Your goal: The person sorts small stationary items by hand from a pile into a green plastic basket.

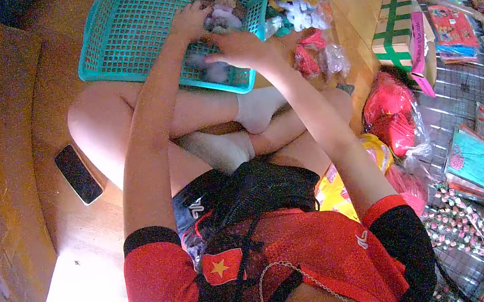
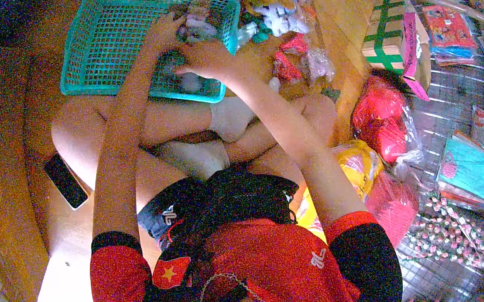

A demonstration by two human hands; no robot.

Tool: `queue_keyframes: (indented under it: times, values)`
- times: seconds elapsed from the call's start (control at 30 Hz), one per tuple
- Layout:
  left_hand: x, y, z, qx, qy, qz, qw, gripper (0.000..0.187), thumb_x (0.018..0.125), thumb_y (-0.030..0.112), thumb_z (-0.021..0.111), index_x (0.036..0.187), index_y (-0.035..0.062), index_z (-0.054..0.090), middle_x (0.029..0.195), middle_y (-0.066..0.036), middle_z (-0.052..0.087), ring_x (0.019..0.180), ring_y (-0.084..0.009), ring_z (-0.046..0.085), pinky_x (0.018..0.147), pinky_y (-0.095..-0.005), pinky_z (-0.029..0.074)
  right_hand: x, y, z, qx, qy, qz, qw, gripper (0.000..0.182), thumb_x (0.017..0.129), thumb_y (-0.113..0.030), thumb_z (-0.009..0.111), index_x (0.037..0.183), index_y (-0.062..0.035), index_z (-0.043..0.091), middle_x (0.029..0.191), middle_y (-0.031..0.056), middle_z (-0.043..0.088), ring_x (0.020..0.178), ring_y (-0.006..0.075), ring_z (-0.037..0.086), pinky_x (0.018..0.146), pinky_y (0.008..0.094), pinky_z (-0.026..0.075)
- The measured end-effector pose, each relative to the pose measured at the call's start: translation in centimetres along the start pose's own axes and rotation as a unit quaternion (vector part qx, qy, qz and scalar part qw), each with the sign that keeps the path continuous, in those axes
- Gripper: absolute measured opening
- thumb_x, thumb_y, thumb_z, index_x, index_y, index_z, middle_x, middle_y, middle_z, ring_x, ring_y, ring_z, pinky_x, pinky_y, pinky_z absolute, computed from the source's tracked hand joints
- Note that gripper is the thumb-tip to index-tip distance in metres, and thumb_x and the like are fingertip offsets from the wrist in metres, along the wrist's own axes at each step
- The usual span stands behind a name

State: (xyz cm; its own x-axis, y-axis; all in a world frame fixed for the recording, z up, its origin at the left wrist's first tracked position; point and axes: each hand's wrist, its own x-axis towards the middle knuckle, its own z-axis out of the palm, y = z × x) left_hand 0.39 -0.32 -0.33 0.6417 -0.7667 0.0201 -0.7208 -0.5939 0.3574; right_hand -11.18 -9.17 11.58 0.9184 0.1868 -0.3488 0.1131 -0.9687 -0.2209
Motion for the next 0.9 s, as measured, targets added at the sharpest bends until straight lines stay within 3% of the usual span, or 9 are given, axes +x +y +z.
queue_keyframes:
  times: [0.1, 0.2, 0.3, 0.4, 0.53, 0.63, 0.73, 0.9]
  values:
    - [-0.3, 0.1, -0.4, -0.006, -0.012, -0.012, 1.000, 0.084, 0.049, 0.045, 0.071, 0.123, 0.0168, 0.041, 0.120, -0.018, 0.041, 0.108, -0.0366, 0.041, 0.090, -0.0452, 0.035, -0.6, 0.6, 0.4, 0.033, 0.012, 0.069, 0.997, 0.041, 0.078, -0.041, 0.051, 0.105, -0.0102, 0.052, 0.096, 0.0145, 0.057, 0.088, 0.0315, 0.055, 0.073, 0.0395, 0.046]
    - [0.1, 0.0, 0.1, -0.019, -0.009, -0.012, 1.000, 0.086, 0.048, 0.047, 0.071, 0.123, 0.0169, 0.041, 0.121, -0.017, 0.040, 0.111, -0.0350, 0.039, 0.091, -0.0463, 0.033, -2.3, 0.5, 1.0, 0.067, 0.047, 0.030, 0.996, 0.037, 0.075, -0.029, 0.058, 0.104, -0.0075, 0.051, 0.101, 0.0150, 0.054, 0.093, 0.0308, 0.053, 0.077, 0.0385, 0.045]
    - [0.1, 0.0, 0.5, -0.020, 0.002, -0.008, 1.000, 0.087, 0.047, 0.049, 0.071, 0.122, 0.0181, 0.041, 0.122, -0.016, 0.039, 0.113, -0.0332, 0.038, 0.091, -0.0474, 0.032, -2.5, 0.7, 3.4, 0.118, 0.039, -0.137, 0.983, 0.036, 0.069, -0.011, 0.061, 0.103, -0.0052, 0.051, 0.104, 0.0154, 0.052, 0.097, 0.0307, 0.051, 0.082, 0.0373, 0.043]
    - [-0.2, 0.2, -0.3, -0.013, -0.007, -0.011, 1.000, 0.090, 0.045, 0.048, 0.072, 0.123, 0.0146, 0.042, 0.125, -0.020, 0.036, 0.113, -0.0365, 0.038, 0.093, -0.0438, 0.033, -1.9, 0.0, 3.4, 0.060, -0.012, -0.076, 0.995, 0.043, 0.062, -0.001, 0.059, 0.104, -0.0047, 0.051, 0.109, 0.0158, 0.047, 0.099, 0.0316, 0.049, 0.085, 0.0368, 0.041]
    - [0.3, -0.1, 0.6, -0.004, -0.019, -0.018, 1.000, 0.086, 0.049, 0.047, 0.070, 0.124, 0.0191, 0.039, 0.125, -0.016, 0.037, 0.114, -0.0338, 0.036, 0.092, -0.0482, 0.031, -0.6, 0.5, 5.9, -0.025, 0.141, -0.067, 0.987, 0.039, 0.069, 0.001, 0.049, 0.107, -0.0059, 0.048, 0.111, 0.0175, 0.044, 0.093, 0.0334, 0.052, 0.077, 0.0374, 0.046]
    - [1.1, -1.4, 2.1, -0.018, -0.033, -0.003, 0.999, 0.084, 0.052, 0.048, 0.070, 0.125, 0.0224, 0.037, 0.126, -0.014, 0.035, 0.116, -0.0330, 0.034, 0.092, -0.0506, 0.029, 0.3, 0.9, 6.4, -0.011, 0.179, -0.070, 0.981, 0.037, 0.071, 0.003, 0.044, 0.108, -0.0039, 0.045, 0.108, 0.0206, 0.045, 0.089, 0.0343, 0.054, 0.074, 0.0380, 0.048]
    - [1.5, -2.4, 3.4, -0.026, -0.031, 0.011, 0.999, 0.083, 0.054, 0.049, 0.069, 0.126, 0.0239, 0.036, 0.128, -0.014, 0.034, 0.117, -0.0335, 0.032, 0.094, -0.0498, 0.027, -0.1, 0.2, 5.9, -0.001, 0.111, 0.071, 0.991, 0.034, 0.072, 0.003, 0.043, 0.105, -0.0003, 0.045, 0.106, 0.0231, 0.045, 0.087, 0.0357, 0.054, 0.073, 0.0401, 0.047]
    - [1.7, -2.5, 2.7, -0.059, -0.068, 0.011, 0.996, 0.082, 0.057, 0.051, 0.067, 0.128, 0.0266, 0.033, 0.128, -0.015, 0.033, 0.118, -0.0342, 0.030, 0.097, -0.0497, 0.024, -0.1, 1.4, 6.2, 0.037, 0.209, 0.033, 0.977, 0.029, 0.074, 0.002, 0.040, 0.103, 0.0028, 0.042, 0.099, 0.0255, 0.049, 0.081, 0.0388, 0.055, 0.067, 0.0434, 0.047]
